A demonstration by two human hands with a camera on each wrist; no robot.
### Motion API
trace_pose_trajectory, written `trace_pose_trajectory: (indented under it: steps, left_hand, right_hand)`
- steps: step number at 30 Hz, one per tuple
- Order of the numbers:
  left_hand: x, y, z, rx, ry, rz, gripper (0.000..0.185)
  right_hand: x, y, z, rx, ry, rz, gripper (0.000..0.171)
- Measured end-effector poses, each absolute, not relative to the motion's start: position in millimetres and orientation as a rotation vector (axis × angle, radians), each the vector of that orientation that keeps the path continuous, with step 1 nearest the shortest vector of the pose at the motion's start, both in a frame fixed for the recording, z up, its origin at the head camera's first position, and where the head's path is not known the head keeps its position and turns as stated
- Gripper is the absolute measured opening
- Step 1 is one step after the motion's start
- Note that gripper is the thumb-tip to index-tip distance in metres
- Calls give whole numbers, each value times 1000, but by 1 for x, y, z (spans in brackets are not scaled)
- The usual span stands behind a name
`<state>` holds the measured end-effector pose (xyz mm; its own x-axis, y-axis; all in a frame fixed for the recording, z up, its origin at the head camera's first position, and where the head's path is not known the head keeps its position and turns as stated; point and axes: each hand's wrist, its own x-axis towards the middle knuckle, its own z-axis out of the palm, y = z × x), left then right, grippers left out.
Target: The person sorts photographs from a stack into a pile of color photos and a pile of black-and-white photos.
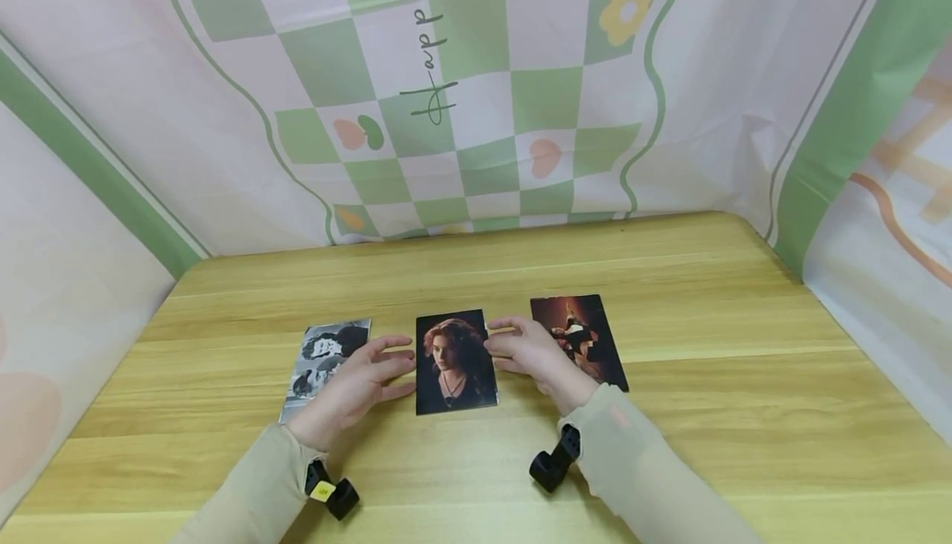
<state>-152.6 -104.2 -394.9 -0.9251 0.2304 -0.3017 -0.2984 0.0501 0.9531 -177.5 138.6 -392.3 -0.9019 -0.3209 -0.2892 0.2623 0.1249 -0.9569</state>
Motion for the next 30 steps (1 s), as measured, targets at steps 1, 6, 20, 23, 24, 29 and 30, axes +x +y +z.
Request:
trace_pose_trajectory:
  steps: [1,6,20,23,24,29,30]
  left_hand:
    - [-153,-104,-395,-69,1963,1935,42]
    - [-152,-105,-396,-109,1964,1957,41]
    - [-151,-105,-399,-156,2037,1967,45]
    - [-151,-103,-400,-144,2092,1956,44]
    - [-151,-103,-400,-136,2106,1953,43]
    - [-150,-102,-400,-133,2129,1947,42]
    - [-150,-101,-400,-133,2125,1948,42]
  right_hand:
    - [-178,138,-393,-56,1983,-1831,47]
    - [-179,137,-396,-52,1977,-1860,47]
    - [-181,128,-398,-29,2050,-1800,54]
    - [-179,125,-398,-29,2023,-1809,55]
    - [-179,124,-397,-31,2018,-1811,55]
    - [-177,122,-395,-27,2049,-1794,54]
    - [-177,122,-395,-30,2057,-1786,54]
